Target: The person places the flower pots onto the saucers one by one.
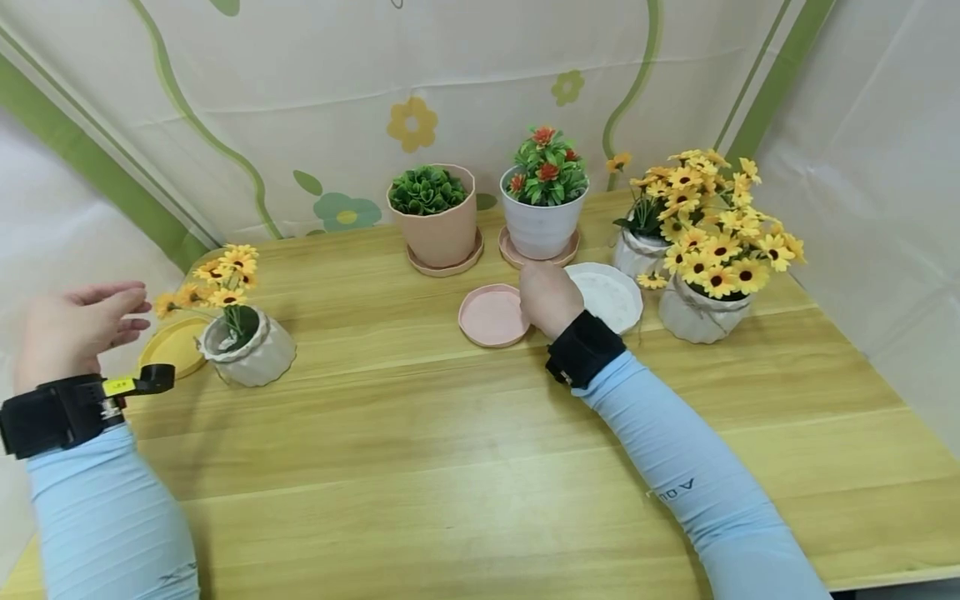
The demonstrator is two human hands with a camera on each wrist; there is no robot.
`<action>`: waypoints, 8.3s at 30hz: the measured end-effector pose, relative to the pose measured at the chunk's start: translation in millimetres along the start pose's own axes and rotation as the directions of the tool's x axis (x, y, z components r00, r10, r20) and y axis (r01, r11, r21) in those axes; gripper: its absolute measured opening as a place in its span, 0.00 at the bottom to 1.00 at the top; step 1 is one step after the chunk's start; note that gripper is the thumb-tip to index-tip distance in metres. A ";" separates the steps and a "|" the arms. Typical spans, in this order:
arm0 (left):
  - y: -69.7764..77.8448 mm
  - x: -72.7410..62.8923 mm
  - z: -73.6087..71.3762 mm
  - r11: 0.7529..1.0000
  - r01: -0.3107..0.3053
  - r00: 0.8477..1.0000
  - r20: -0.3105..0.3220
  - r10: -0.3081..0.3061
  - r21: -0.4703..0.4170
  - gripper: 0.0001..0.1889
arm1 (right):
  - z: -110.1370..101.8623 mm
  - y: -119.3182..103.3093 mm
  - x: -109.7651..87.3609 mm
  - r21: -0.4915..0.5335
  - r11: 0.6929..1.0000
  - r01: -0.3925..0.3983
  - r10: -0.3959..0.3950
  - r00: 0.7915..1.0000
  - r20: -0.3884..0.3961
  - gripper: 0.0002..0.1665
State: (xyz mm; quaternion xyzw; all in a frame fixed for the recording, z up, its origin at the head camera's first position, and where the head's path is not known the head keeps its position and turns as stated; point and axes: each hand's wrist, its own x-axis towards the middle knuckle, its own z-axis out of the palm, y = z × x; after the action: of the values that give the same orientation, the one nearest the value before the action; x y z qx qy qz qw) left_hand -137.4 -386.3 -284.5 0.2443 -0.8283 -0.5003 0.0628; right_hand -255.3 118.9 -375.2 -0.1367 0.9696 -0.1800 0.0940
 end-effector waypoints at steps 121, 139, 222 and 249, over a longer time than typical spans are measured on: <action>37.0 -5.7 127.7 0.975 -0.221 0.856 0.478 0.198 -0.008 0.28 | 3.9 3.9 1.4 0.035 0.999 0.025 -0.025 1.000 0.007 0.13; 70.9 -13.9 204.4 0.963 -0.243 0.815 0.514 0.268 -0.118 0.19 | 3.2 5.1 3.2 0.084 0.996 -0.004 0.000 0.999 0.052 0.11; 91.8 -33.0 317.4 0.979 -0.146 0.755 0.623 0.204 -0.144 0.26 | -2.0 9.5 5.0 0.035 0.994 0.100 -0.098 0.994 -0.038 0.19; 85.8 -29.4 317.2 0.976 -0.139 0.710 0.670 0.214 -0.165 0.27 | -5.2 10.4 6.0 0.043 0.995 0.094 -0.093 0.996 -0.017 0.17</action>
State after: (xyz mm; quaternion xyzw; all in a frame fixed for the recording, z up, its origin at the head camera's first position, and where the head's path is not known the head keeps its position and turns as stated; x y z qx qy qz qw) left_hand -251.7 -86.8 -362.5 -0.0410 -0.7857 -0.5883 -0.1867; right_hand -264.6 128.1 -375.2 -0.1784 0.9586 -0.2065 0.0811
